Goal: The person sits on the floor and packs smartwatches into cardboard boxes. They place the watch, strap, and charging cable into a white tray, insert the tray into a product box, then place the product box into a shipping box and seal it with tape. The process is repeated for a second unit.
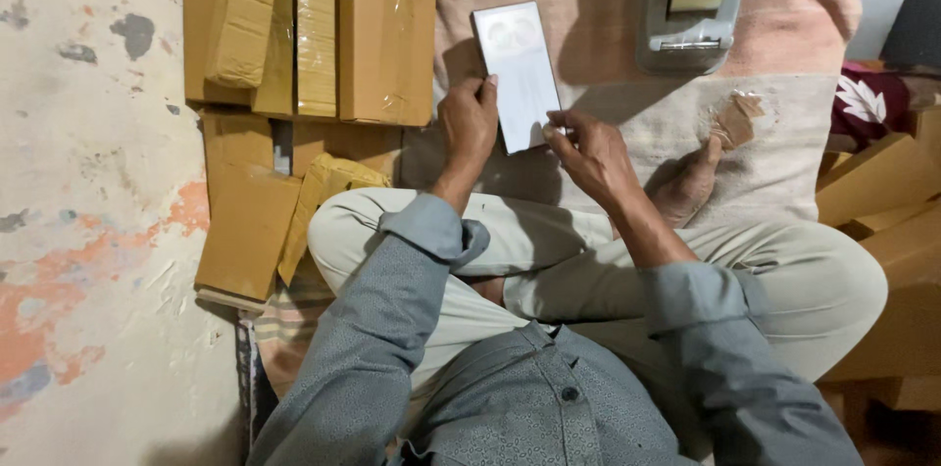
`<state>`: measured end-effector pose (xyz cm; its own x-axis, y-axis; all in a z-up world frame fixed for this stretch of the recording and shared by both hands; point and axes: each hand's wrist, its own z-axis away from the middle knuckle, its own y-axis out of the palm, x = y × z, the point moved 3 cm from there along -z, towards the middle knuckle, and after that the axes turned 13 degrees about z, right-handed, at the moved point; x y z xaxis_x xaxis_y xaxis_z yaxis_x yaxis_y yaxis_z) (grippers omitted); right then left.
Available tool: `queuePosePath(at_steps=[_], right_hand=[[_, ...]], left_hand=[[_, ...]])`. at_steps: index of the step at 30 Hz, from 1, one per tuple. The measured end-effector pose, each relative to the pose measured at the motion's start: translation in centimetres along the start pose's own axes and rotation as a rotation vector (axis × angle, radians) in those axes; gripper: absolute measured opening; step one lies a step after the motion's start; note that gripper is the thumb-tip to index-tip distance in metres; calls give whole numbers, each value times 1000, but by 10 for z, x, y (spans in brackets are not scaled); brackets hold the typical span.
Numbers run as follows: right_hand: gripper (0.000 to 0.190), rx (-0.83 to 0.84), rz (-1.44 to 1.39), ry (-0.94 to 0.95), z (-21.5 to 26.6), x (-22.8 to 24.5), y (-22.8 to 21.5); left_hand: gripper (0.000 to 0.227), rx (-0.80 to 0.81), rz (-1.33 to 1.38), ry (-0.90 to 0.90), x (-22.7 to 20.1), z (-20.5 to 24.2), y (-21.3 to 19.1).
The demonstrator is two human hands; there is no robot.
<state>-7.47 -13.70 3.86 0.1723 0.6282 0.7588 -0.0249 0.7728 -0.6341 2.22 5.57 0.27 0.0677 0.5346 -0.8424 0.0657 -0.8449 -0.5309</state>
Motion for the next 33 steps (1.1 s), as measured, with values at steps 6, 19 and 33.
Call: queuePosePath(at_steps=[6, 19, 33], right_hand=[[38, -282, 131, -200, -26, 4, 14], [36, -145, 177, 111, -35, -26, 22], [40, -348, -19, 283, -33, -83, 13]], left_hand=[[37, 36, 99, -52, -44, 3, -10], [32, 101, 30, -119, -86, 4, 10], [53, -81, -224, 73, -54, 3, 43]])
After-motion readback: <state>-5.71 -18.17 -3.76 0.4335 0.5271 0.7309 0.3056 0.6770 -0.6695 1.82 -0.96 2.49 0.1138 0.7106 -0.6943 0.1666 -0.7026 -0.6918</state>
